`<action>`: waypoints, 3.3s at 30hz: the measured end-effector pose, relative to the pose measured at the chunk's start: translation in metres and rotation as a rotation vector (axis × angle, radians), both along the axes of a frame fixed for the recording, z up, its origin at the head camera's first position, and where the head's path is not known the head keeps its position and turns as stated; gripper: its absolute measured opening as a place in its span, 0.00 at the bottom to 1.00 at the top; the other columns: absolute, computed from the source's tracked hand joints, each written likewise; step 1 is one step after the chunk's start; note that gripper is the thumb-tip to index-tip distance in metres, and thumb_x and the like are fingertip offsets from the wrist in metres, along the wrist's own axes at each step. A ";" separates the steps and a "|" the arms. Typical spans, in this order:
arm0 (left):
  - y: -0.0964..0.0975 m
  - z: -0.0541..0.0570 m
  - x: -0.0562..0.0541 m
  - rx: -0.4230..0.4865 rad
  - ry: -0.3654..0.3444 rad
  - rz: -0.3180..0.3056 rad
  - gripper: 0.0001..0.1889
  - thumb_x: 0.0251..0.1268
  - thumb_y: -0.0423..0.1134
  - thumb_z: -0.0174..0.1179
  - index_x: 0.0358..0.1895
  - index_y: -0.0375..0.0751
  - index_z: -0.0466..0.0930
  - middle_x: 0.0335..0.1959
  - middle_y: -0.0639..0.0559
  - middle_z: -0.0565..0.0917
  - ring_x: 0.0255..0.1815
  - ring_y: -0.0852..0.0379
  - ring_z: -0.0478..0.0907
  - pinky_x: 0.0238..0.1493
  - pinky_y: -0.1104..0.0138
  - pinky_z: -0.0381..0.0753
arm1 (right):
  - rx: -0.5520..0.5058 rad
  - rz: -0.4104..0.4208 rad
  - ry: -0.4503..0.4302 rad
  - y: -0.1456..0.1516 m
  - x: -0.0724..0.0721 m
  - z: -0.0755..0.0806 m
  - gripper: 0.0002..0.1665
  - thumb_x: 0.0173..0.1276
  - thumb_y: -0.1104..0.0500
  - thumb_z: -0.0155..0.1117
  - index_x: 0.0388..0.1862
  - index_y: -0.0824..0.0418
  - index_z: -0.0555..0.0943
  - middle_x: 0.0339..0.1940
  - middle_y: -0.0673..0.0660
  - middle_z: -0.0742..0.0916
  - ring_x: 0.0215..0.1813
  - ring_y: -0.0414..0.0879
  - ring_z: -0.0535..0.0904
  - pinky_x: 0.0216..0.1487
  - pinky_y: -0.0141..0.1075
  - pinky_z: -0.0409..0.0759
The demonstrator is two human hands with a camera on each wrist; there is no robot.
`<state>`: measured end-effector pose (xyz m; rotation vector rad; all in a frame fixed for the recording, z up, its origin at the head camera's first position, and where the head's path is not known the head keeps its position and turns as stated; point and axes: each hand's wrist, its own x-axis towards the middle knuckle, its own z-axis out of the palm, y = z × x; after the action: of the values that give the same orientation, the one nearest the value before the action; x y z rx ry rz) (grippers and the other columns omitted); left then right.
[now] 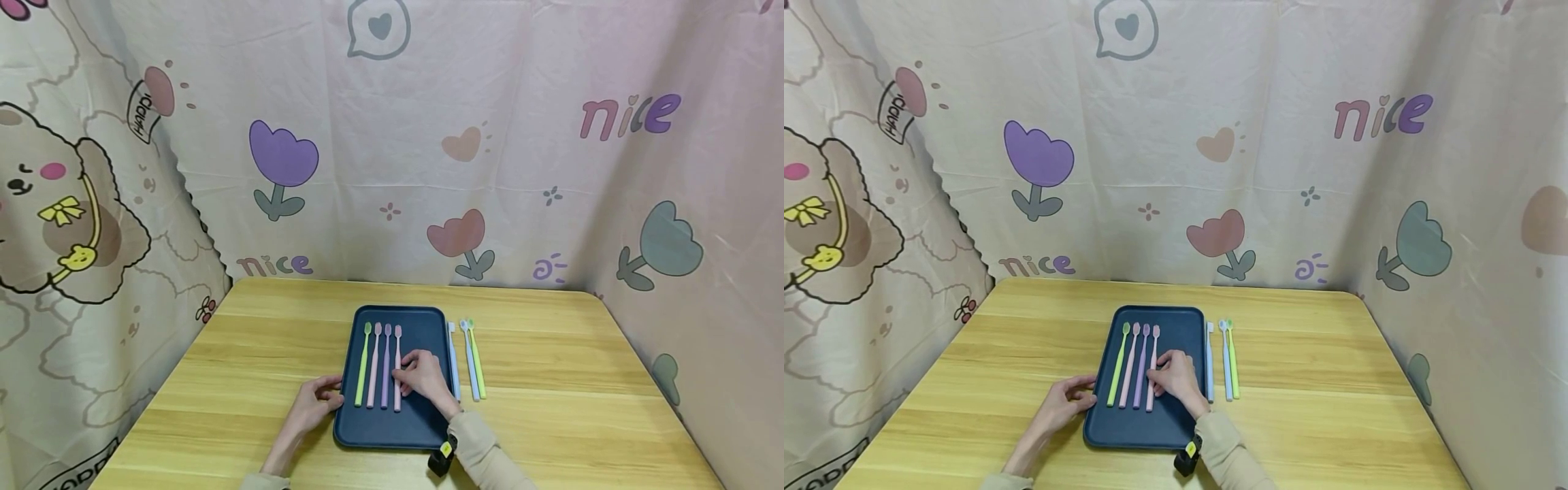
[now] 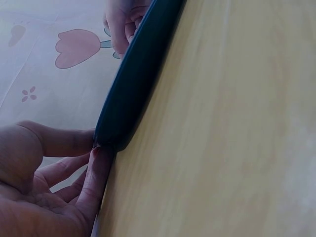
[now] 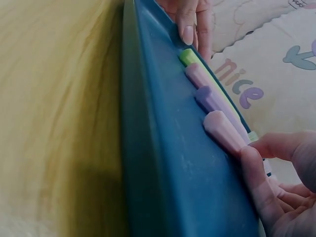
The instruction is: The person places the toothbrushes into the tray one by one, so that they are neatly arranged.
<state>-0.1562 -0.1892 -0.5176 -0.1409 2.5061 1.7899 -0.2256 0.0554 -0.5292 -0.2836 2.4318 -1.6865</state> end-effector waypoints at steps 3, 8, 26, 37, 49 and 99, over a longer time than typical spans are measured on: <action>0.000 0.000 0.000 0.000 0.000 -0.002 0.22 0.57 0.22 0.65 0.58 0.23 0.79 0.48 0.35 0.85 0.34 0.59 0.77 0.33 0.73 0.74 | 0.000 -0.002 0.007 0.000 0.000 -0.001 0.15 0.64 0.62 0.70 0.44 0.71 0.79 0.20 0.56 0.88 0.17 0.39 0.82 0.23 0.38 0.84; 0.000 0.000 0.000 0.002 0.006 -0.011 0.23 0.57 0.22 0.65 0.58 0.22 0.78 0.48 0.33 0.85 0.34 0.60 0.77 0.33 0.73 0.75 | -0.025 0.000 0.053 0.005 0.004 -0.002 0.20 0.65 0.61 0.70 0.49 0.73 0.79 0.21 0.58 0.88 0.18 0.40 0.83 0.22 0.37 0.84; 0.000 0.000 0.000 0.001 -0.003 0.002 0.23 0.57 0.22 0.65 0.58 0.23 0.79 0.48 0.35 0.85 0.33 0.60 0.77 0.33 0.73 0.74 | -0.075 0.068 0.057 0.008 0.009 -0.004 0.24 0.66 0.63 0.69 0.57 0.76 0.78 0.27 0.65 0.89 0.21 0.47 0.86 0.24 0.37 0.84; 0.001 -0.002 -0.001 -0.014 -0.010 0.017 0.22 0.57 0.22 0.65 0.58 0.23 0.79 0.48 0.35 0.85 0.33 0.59 0.76 0.32 0.73 0.73 | -0.097 0.060 0.055 0.008 0.010 -0.006 0.26 0.65 0.64 0.70 0.58 0.77 0.77 0.27 0.66 0.89 0.21 0.52 0.86 0.24 0.38 0.84; 0.000 0.000 0.000 -0.005 0.000 -0.009 0.22 0.57 0.22 0.65 0.58 0.23 0.78 0.48 0.35 0.85 0.33 0.60 0.77 0.33 0.73 0.74 | -0.091 0.049 0.031 0.007 0.009 -0.007 0.24 0.65 0.64 0.69 0.57 0.76 0.78 0.26 0.62 0.89 0.19 0.38 0.83 0.24 0.37 0.85; -0.001 -0.003 -0.001 -0.006 -0.002 0.004 0.22 0.57 0.21 0.64 0.58 0.23 0.79 0.48 0.34 0.85 0.34 0.58 0.78 0.33 0.74 0.73 | 0.004 -0.409 0.225 0.131 0.005 0.002 0.18 0.63 0.68 0.70 0.52 0.74 0.82 0.33 0.65 0.86 0.29 0.31 0.76 0.32 0.24 0.76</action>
<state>-0.1573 -0.1903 -0.5205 -0.1479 2.5118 1.7833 -0.2208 0.1864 -0.5274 0.0335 2.8096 -1.8942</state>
